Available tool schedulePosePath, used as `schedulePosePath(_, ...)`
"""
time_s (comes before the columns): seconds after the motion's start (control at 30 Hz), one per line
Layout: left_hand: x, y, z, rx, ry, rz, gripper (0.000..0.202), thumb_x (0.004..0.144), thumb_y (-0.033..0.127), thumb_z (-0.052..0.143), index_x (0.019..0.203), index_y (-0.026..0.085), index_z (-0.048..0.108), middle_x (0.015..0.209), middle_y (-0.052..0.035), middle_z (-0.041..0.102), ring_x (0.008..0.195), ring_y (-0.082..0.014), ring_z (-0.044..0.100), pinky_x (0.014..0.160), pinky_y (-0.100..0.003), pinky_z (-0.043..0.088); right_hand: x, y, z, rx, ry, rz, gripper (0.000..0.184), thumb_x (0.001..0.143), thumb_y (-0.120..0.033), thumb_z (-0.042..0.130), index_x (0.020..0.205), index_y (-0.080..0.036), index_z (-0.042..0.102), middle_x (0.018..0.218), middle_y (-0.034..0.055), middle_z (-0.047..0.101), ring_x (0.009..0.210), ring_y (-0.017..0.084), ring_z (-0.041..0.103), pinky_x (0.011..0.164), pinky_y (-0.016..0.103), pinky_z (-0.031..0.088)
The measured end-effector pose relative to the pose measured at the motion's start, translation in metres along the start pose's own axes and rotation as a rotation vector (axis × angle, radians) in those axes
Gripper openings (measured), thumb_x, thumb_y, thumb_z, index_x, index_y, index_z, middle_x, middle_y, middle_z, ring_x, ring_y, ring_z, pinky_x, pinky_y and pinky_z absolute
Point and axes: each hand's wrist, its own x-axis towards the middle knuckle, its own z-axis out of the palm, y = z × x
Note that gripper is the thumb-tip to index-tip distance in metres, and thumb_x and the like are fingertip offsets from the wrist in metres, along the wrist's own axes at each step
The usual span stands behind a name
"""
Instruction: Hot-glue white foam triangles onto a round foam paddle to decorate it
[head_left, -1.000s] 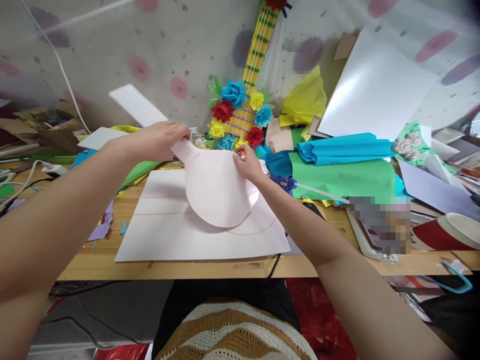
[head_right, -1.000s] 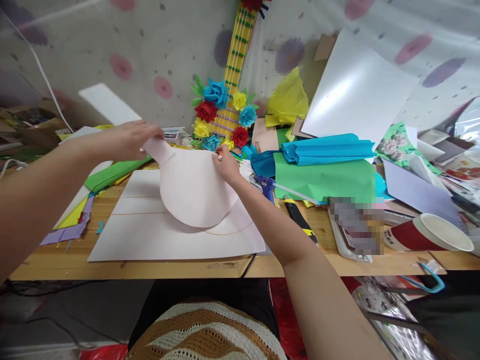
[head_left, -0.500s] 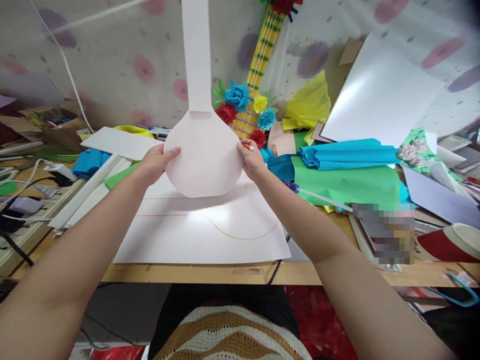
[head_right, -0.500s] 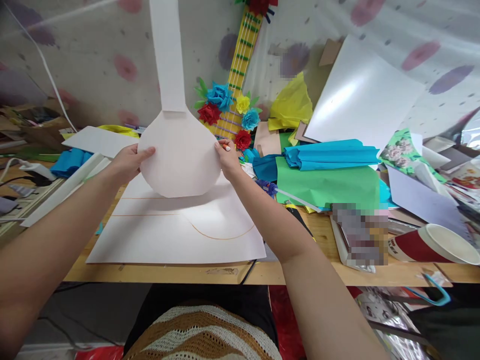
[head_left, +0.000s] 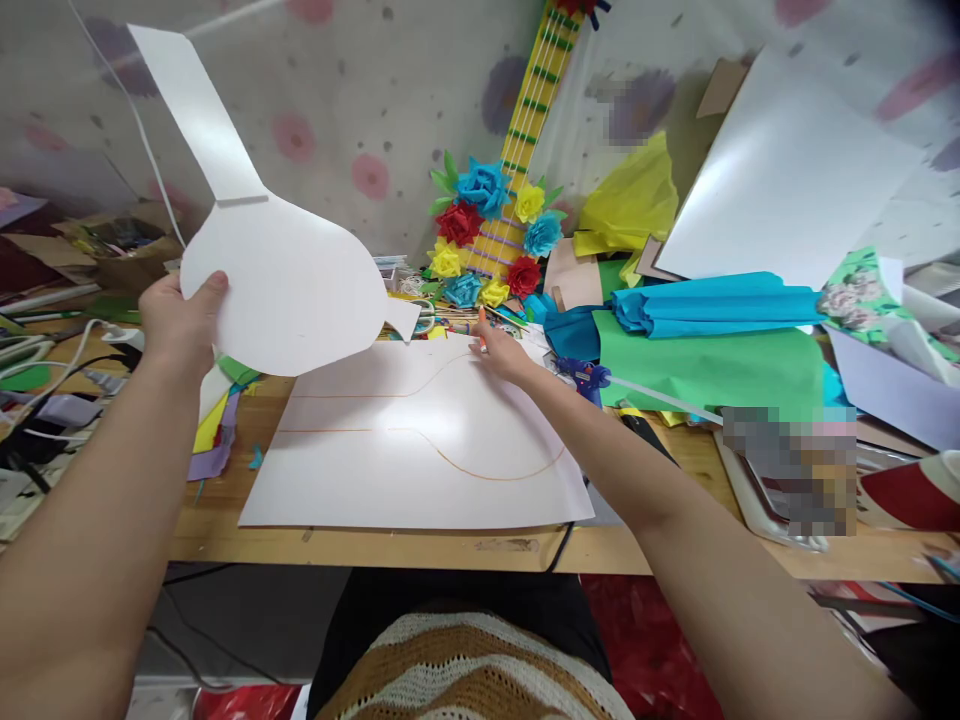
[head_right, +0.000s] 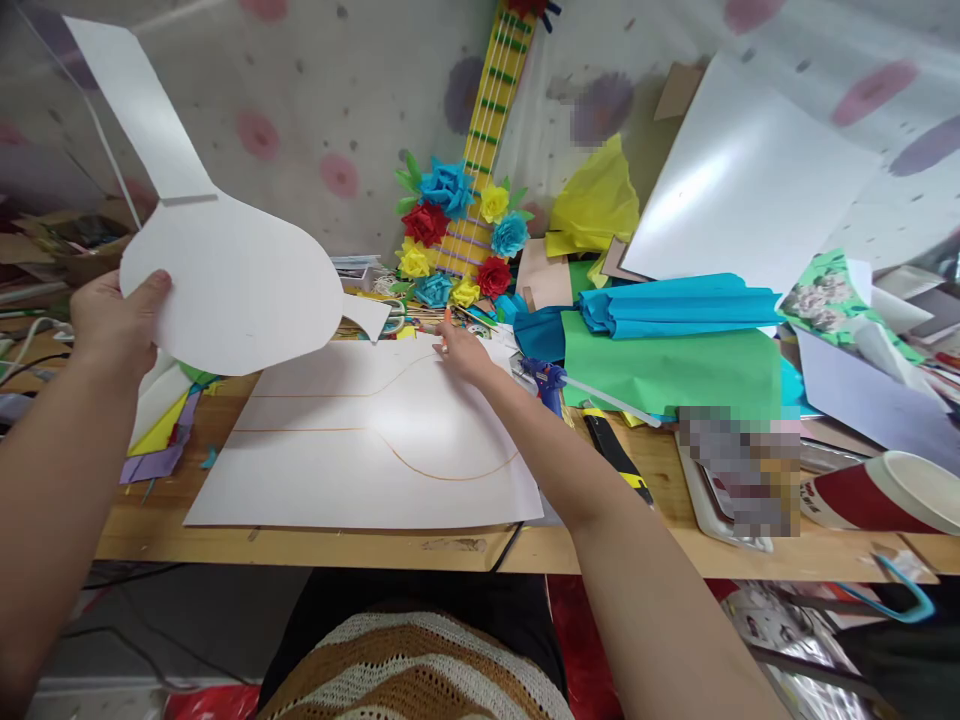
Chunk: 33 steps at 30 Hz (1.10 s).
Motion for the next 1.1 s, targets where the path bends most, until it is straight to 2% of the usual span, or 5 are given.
schedulePosePath(0.27, -0.001, -0.001, -0.009, 0.064, 0.030, 0.075, 0.025, 0.076, 0.003, 0.064, 0.100, 0.008, 0.064, 0.093, -0.0004, 0.070, 0.069, -0.0065, 0.057, 0.087, -0.035, 0.055, 0.013, -0.013, 0.005, -0.127, -0.098, -0.009, 0.053, 0.079, -0.039, 0.069, 0.121, -0.015, 0.049, 0.118, 0.0153, 0.063, 0.110, 0.029, 0.056, 0.093, 0.041, 0.042)
schedulePosePath(0.53, -0.006, -0.006, -0.012, 0.074, 0.028, 0.064, 0.030, 0.075, 0.004, 0.063, 0.103, 0.010, 0.056, 0.103, -0.0028, 0.068, 0.078, -0.0076, 0.060, 0.089, -0.032, 0.053, 0.017, -0.015, 0.005, -0.138, -0.022, -0.080, 0.051, 0.076, -0.038, 0.071, 0.118, -0.018, 0.051, 0.120, 0.0136, 0.059, 0.111, 0.028, 0.052, 0.093, 0.040, 0.041)
schedulePosePath(0.9, -0.007, 0.003, -0.019, 0.113, 0.130, -0.019, 0.036, 0.076, -0.001, 0.061, 0.098, 0.017, 0.038, 0.098, -0.0005, 0.061, 0.081, -0.0068, 0.059, 0.089, -0.031, 0.051, 0.022, -0.012, 0.013, -0.029, -0.104, -0.011, 0.056, 0.069, -0.047, 0.075, 0.112, -0.019, 0.051, 0.109, 0.0107, 0.061, 0.105, 0.028, 0.054, 0.088, 0.040, 0.043)
schedulePosePath(1.0, 0.001, 0.008, -0.026, 0.104, 0.185, -0.012, 0.035, 0.078, -0.002, 0.056, 0.100, 0.017, 0.037, 0.107, -0.0027, 0.061, 0.086, -0.0068, 0.062, 0.090, -0.029, 0.051, 0.020, -0.016, 0.006, 0.071, -0.083, 0.024, 0.062, 0.066, -0.048, 0.075, 0.114, -0.019, 0.048, 0.113, 0.0106, 0.059, 0.100, 0.027, 0.056, 0.084, 0.038, 0.044)
schedulePosePath(1.1, 0.011, 0.017, -0.041, 0.166, 0.229, 0.114, 0.038, 0.080, -0.005, 0.048, 0.109, 0.017, 0.036, 0.124, -0.0052, 0.055, 0.106, -0.0063, 0.059, 0.097, -0.026, 0.047, 0.018, -0.021, -0.010, 0.144, -0.070, 0.044, 0.064, 0.066, -0.048, 0.074, 0.117, -0.021, 0.046, 0.112, 0.0089, 0.059, 0.095, 0.026, 0.058, 0.080, 0.037, 0.045)
